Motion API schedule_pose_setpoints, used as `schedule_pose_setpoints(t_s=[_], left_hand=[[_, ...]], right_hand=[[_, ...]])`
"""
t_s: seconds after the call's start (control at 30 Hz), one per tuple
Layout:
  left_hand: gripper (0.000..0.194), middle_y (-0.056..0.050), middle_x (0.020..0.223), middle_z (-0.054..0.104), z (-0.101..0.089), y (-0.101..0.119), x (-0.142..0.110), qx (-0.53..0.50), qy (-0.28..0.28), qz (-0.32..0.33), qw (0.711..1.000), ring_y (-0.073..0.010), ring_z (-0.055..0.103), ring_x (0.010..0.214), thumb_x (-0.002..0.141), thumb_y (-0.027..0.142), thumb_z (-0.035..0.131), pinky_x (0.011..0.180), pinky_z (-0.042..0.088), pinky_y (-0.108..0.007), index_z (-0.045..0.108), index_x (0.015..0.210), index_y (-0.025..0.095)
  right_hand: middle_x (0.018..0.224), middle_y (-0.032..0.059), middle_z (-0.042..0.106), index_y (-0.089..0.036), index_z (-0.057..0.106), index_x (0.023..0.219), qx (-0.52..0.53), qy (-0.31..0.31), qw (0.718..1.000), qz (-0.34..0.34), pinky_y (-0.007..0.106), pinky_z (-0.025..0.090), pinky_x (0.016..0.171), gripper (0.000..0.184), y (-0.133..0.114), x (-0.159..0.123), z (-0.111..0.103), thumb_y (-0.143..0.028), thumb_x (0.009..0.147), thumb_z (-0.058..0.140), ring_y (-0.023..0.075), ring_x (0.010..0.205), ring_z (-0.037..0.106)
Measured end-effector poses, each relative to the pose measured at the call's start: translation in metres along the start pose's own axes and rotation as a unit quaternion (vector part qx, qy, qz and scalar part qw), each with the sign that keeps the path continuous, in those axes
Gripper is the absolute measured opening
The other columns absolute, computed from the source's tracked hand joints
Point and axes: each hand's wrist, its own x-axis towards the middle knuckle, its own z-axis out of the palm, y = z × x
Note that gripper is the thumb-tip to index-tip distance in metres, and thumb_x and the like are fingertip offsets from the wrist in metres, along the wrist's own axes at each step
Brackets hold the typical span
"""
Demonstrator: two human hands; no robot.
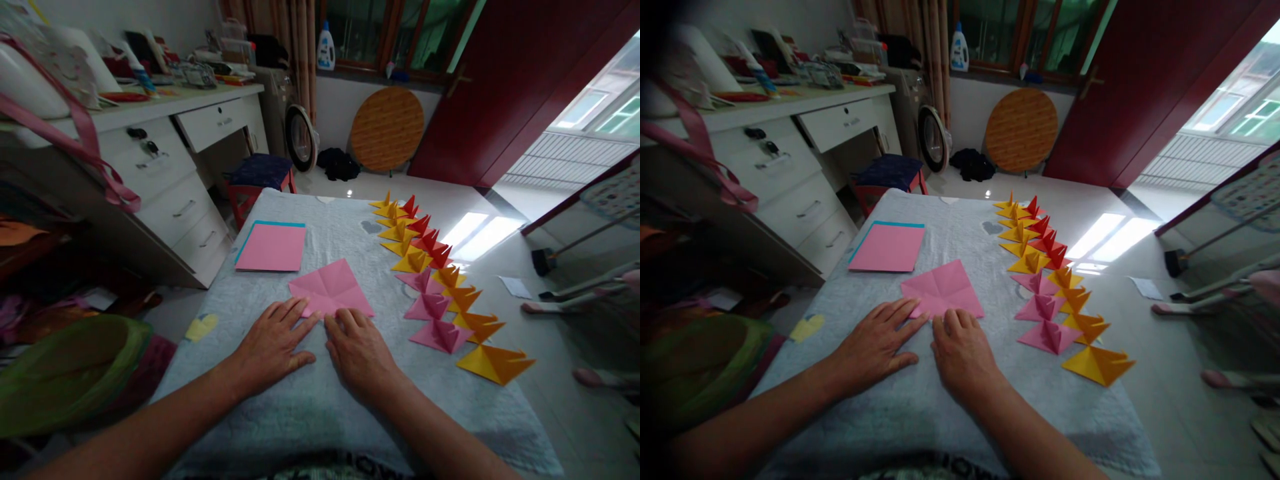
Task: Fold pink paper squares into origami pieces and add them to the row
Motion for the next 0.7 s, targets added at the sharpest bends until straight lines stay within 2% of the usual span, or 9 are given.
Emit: schedule_pose_setpoints(t_s=[0.23,0.4,0.53,0.7], left_hand=[[0.061,-0.013,0.143,0.055,-0.002,-0.002,-0.012,0.020,0.021,-0.015,0.999,-0.0302,0.048,0.132,0.088,0.059,0.060,0.109,0.034,-0.045,0.055,0.138,0.024],[0.053,-0.012,0.138,0.060,-0.001,-0.001,-0.015,0.018,0.046,0.020,0.999,-0.0297,0.048,0.132,0.092,0.051,0.059,0.109,0.035,-0.045,0.060,0.132,0.016],[0.049,-0.016,0.129,0.065,-0.001,0.002,-0.014,0.011,0.062,0.036,0.997,-0.0296,0.056,0.122,0.093,0.044,0.059,0.107,0.039,-0.044,0.062,0.127,0.010],[0.042,-0.019,0.125,0.066,0.001,0.008,-0.013,0.009,0.084,0.020,0.996,-0.0304,0.060,0.117,0.094,0.037,0.056,0.102,0.046,-0.044,0.062,0.124,0.007]], right_hand=[[0.114,0.0115,0.059,-0.023,0.054,0.133,-0.016,-0.004,1.000,0.003,0.044,0.046,0.090,0.044,-0.003,0.003,0.001,-0.035,0.091,0.062,0.0295,0.103,0.050],[0.114,0.0120,0.058,-0.028,0.054,0.135,-0.026,-0.007,1.000,0.007,0.046,0.045,0.091,0.047,-0.005,0.005,0.002,-0.041,0.091,0.062,0.0306,0.105,0.049],[0.115,0.0127,0.058,-0.031,0.053,0.137,-0.036,-0.006,0.999,0.007,0.048,0.045,0.088,0.049,-0.009,0.006,0.003,-0.046,0.091,0.061,0.0321,0.103,0.049],[0.118,0.0132,0.058,-0.031,0.052,0.138,-0.028,-0.004,1.000,0.013,0.049,0.044,0.091,0.051,-0.009,0.005,0.003,-0.048,0.090,0.061,0.0325,0.106,0.049]])
